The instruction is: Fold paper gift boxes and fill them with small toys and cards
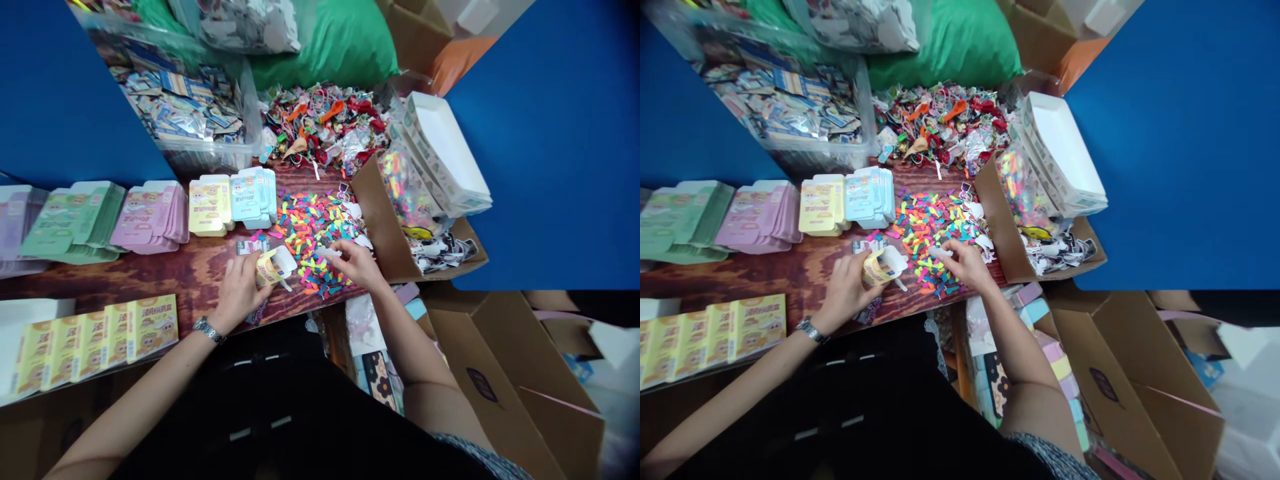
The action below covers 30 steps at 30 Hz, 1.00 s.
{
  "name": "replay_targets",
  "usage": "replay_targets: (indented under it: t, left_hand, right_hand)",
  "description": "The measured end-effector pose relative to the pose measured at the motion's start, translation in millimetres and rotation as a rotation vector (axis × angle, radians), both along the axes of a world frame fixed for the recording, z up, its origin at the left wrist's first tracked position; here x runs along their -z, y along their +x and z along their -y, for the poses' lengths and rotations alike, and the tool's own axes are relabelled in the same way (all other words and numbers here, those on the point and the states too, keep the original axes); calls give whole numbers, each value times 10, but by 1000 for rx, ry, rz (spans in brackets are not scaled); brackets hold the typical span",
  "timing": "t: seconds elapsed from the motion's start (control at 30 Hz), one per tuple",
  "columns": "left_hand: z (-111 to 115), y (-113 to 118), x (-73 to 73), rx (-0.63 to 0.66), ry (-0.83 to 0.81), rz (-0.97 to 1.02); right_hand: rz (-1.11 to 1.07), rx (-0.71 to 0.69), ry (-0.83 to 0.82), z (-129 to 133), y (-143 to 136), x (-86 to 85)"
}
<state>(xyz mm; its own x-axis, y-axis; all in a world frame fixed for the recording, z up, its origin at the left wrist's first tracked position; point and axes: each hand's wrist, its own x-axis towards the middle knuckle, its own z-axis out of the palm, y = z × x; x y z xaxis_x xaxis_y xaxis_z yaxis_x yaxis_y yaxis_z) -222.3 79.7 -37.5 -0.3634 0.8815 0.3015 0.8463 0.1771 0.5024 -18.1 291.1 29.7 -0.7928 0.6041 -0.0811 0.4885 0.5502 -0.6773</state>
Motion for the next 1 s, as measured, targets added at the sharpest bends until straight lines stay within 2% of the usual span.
replay_targets:
  t: [0.07,0.13,0.23,0.27,0.33,0.47,0.53,0.6,0.67,0.77,0.83,0.9,1.0]
  left_hand:
    - [-32,28,-7,-11,18,-35]
    - [-51,50,-11,-22,33,-52]
    - [-49,65,-9,-33,75,-34]
    - [-41,63,-6,-37,89,-20]
    - [-19,54,3,-43,110,12]
    - [19,35,14,-26,138,40]
    - [26,38,12,-19,148,35]
    - [21,51,5,-13,150,9]
    - [7,64,-5,5,152,-23]
    - [-9,45,-13,24,158,-30]
    - [0,-9,-5,-18,154,1]
    - [26,-84,12,-80,137,35]
    - [71,-173,44,-130,114,69]
  right_hand:
    - [-96,-145,128,145,-133,-112]
    - [-162,-307,331,308,-249,-185]
    - [-165,-448,566,519,-352,-185]
    - [-159,-468,573,569,-370,-166]
    - [-181,-463,477,629,-397,-127]
    - [-172,-292,124,621,-470,-118]
    - [-102,-228,56,605,-523,-121]
    - [-61,-240,133,619,-586,-99]
    - [-74,-297,305,663,-654,-61]
    - [-208,-358,506,723,-717,-23]
    - [-319,-316,517,709,-699,-13]
    - [-340,-217,459,659,-633,30]
    - [-64,-202,324,632,-503,230]
